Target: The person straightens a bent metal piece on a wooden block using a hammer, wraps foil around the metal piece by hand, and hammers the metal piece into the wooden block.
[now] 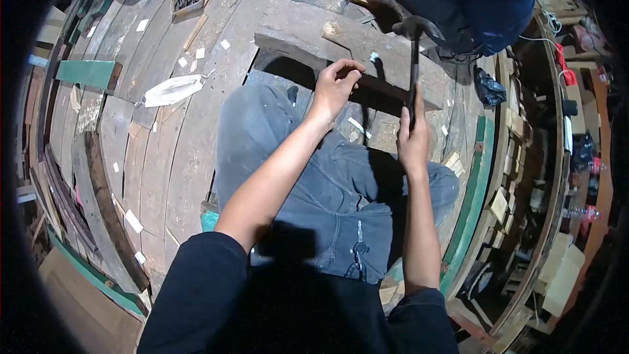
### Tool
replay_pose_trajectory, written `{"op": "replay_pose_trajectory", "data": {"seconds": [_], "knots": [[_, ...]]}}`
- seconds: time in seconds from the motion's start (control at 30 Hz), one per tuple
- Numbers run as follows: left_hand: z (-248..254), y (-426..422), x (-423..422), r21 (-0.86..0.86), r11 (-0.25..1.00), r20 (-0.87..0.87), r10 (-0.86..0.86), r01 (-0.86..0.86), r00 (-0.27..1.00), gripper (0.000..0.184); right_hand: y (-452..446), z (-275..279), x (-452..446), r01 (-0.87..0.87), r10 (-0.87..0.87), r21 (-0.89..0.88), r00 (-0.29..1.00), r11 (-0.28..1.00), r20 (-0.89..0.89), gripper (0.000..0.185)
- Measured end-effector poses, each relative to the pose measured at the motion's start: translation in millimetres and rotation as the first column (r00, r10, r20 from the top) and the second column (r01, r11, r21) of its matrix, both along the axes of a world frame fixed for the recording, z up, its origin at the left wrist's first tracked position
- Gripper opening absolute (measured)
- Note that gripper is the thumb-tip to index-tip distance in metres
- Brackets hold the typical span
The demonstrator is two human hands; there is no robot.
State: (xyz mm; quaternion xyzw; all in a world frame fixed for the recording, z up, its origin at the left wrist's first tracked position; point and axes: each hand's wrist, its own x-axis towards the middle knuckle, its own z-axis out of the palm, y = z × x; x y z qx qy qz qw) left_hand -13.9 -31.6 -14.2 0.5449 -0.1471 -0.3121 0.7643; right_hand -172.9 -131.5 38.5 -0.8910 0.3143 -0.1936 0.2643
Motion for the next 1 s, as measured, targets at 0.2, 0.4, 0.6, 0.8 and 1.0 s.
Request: {"op": "replay_pose_trajectory", "data": {"seconds": [0.2, 0.4, 0.6, 0.8, 1.0], "knots": [[-2.2, -5.4, -0.4, -0.019, 0.999, -0.001, -0.031, 0.031, 1.000, 0.012, 2.6, -49.7, -27.5, -0.086, 0.087, 0.018, 0.988, 0.996, -0.125, 0.065], [2.0, -1.9, 1.1, 0.001, 1.000, 0.045, 0.013, -0.013, 0.999, 0.012, -6.6, -12.4, -21.4, 0.001, 0.019, 0.086, 0.973, 0.996, -0.232, 0.059], [-1.9, -0.3, 1.2, 0.016, 0.999, 0.085, 0.026, -0.028, 0.996, 0.011, -3.2, 20.5, -16.1, -0.018, 0.018, -0.008, 1.000, 1.000, -0.017, 0.059], [-1.0, -3.3, 0.1, 0.018, 1.000, 0.068, -0.003, 0.001, 0.998, 0.012, 6.9, -49.2, -30.4, -0.053, 0.056, 0.027, 0.987, 0.998, -0.153, 0.065], [-2.6, -1.7, -0.3, 0.024, 1.000, 0.072, 0.008, -0.010, 0.997, 0.012, -3.4, -34.0, -33.1, -0.094, 0.105, 0.120, 0.990, 0.988, -0.091, 0.061]]}}
